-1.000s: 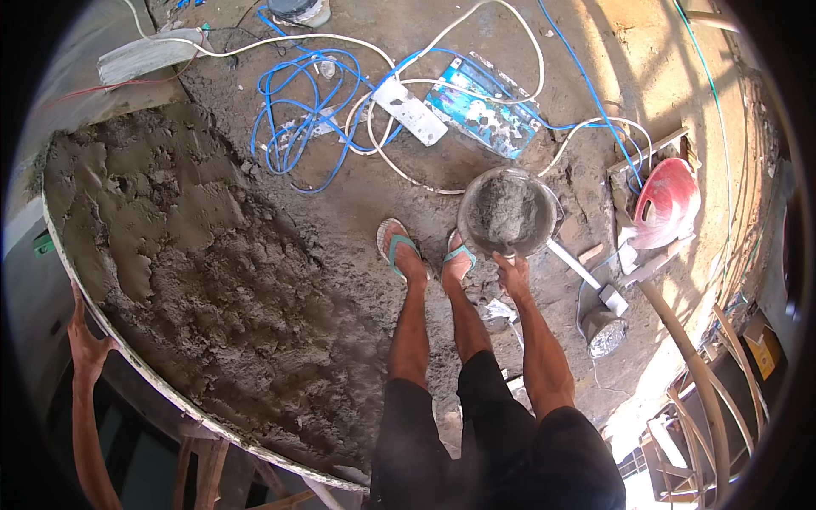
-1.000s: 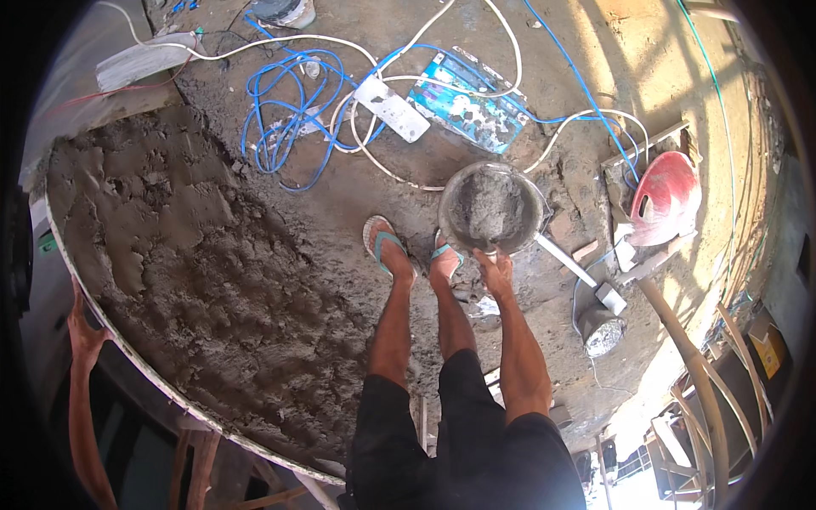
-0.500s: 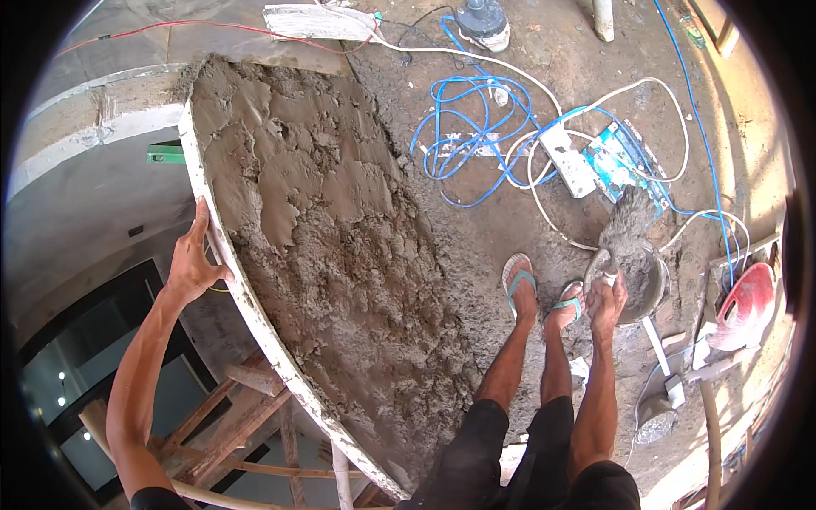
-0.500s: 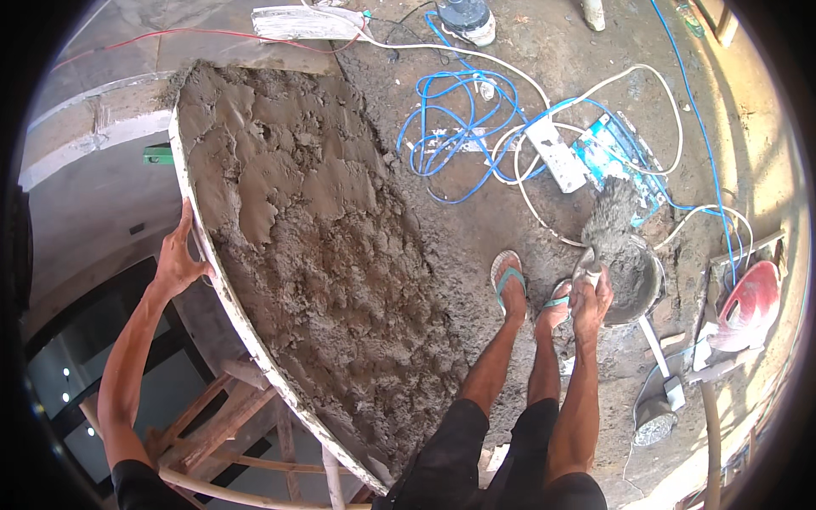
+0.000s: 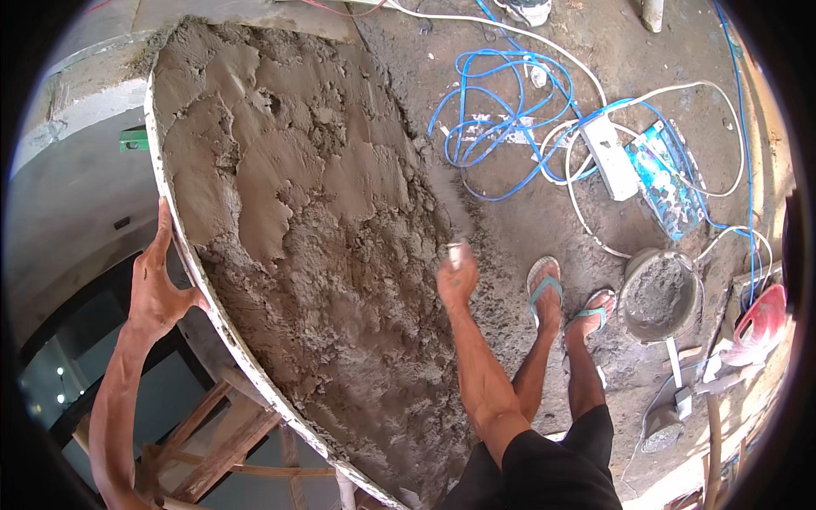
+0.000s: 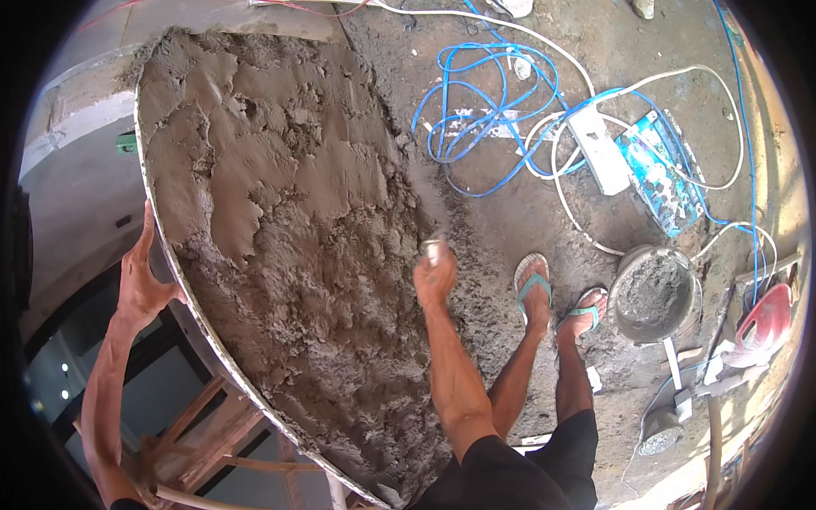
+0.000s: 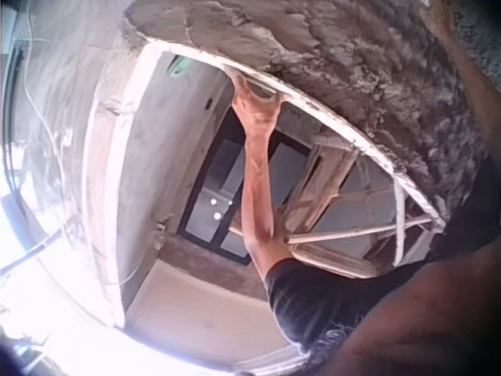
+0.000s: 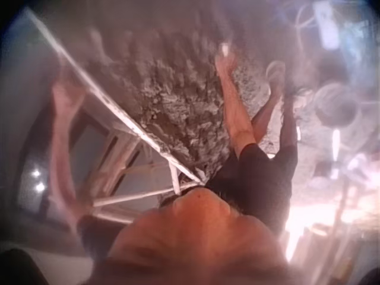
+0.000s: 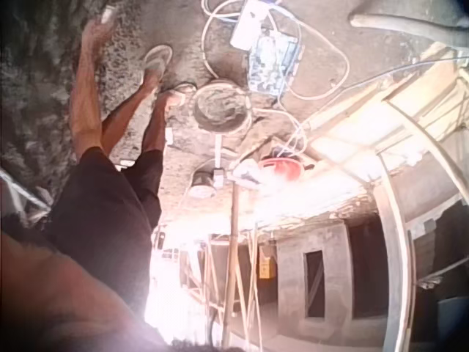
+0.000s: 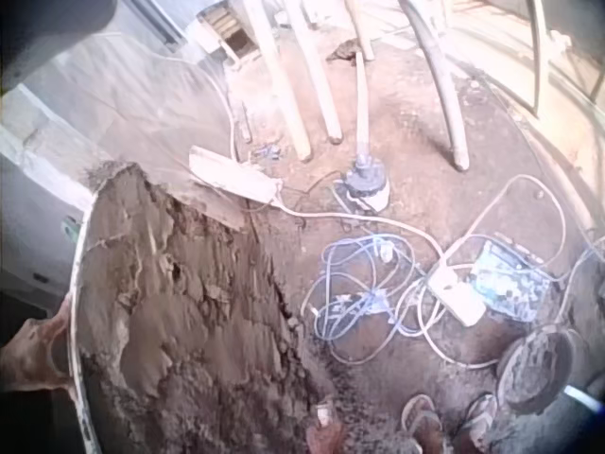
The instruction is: The person applies mortar to a curved wall section using a trowel while holding a board against the edge, then scoops more mortar from a bucket on the ground.
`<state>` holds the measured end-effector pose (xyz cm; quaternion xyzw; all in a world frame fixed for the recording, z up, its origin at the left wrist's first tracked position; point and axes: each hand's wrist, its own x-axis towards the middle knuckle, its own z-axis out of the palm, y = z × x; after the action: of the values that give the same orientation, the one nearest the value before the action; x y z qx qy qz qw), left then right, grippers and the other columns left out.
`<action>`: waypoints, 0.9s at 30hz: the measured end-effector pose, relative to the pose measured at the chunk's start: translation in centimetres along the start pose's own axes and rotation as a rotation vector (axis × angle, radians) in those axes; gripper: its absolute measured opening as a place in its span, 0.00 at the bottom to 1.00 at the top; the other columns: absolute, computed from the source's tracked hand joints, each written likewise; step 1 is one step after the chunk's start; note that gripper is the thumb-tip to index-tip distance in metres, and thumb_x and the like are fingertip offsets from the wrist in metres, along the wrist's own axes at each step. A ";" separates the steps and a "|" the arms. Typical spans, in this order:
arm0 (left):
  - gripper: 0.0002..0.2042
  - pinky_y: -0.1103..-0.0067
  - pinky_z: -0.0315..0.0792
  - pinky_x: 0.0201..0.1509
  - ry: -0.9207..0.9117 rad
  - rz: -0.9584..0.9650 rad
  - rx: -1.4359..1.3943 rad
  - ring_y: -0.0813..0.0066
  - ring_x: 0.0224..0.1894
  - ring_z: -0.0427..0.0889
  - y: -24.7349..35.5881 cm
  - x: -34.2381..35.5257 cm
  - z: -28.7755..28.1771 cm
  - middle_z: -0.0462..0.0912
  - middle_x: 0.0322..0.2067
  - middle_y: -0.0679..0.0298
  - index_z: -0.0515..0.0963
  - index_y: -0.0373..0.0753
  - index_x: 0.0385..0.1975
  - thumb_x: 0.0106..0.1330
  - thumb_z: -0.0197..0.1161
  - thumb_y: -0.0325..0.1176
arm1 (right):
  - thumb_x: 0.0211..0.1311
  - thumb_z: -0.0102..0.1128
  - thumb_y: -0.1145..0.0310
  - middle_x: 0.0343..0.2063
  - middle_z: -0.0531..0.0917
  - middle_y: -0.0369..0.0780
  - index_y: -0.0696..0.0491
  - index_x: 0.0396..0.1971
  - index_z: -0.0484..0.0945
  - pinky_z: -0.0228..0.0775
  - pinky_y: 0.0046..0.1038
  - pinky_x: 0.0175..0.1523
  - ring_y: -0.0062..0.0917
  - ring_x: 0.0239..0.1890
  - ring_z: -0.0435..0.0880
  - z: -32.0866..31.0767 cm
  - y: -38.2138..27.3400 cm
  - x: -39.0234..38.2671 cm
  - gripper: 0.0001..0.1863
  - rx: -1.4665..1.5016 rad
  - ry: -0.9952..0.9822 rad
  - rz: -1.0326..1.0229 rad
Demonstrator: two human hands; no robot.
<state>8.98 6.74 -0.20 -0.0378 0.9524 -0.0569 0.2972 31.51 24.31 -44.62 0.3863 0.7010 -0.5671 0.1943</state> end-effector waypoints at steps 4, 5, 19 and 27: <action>0.69 0.68 0.62 0.74 -0.008 -0.093 -0.030 0.54 0.70 0.67 -2.1 -1.2 0.1 0.69 0.67 0.49 0.42 0.41 0.76 0.27 0.77 0.15 | 0.57 0.61 0.71 0.41 0.82 0.54 0.60 0.53 0.74 0.74 0.41 0.48 0.43 0.43 0.84 -5.4 -3.9 -13.9 0.23 0.137 -0.439 -0.174; 0.69 0.69 0.63 0.73 0.014 -0.091 -0.054 0.54 0.69 0.67 -2.1 -1.0 0.1 0.69 0.66 0.49 0.42 0.42 0.76 0.26 0.77 0.15 | 0.60 0.61 0.68 0.40 0.83 0.54 0.61 0.53 0.73 0.75 0.41 0.47 0.44 0.42 0.84 -7.1 -4.7 -14.0 0.23 0.080 -0.522 -0.180; 0.68 0.67 0.62 0.74 0.049 0.008 -0.083 0.57 0.69 0.68 -2.3 -1.0 0.5 0.68 0.67 0.51 0.46 0.40 0.76 0.24 0.80 0.15 | 0.75 0.30 0.40 0.15 0.71 0.34 0.55 0.28 0.74 0.63 0.32 0.18 0.24 0.13 0.68 0.1 -0.6 10.9 0.34 -0.032 -0.732 0.237; 0.68 0.64 0.62 0.74 0.080 0.042 0.002 0.58 0.69 0.68 -2.6 -0.6 1.1 0.70 0.66 0.51 0.48 0.40 0.75 0.24 0.80 0.17 | 0.75 0.33 0.41 0.13 0.67 0.33 0.52 0.23 0.70 0.54 0.28 0.14 0.21 0.12 0.63 1.6 -2.3 12.0 0.31 0.091 -0.892 0.323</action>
<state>10.16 4.18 -0.41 -0.0154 0.9640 -0.0531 0.2603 21.94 26.54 -52.14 0.2171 0.4545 -0.6704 0.5448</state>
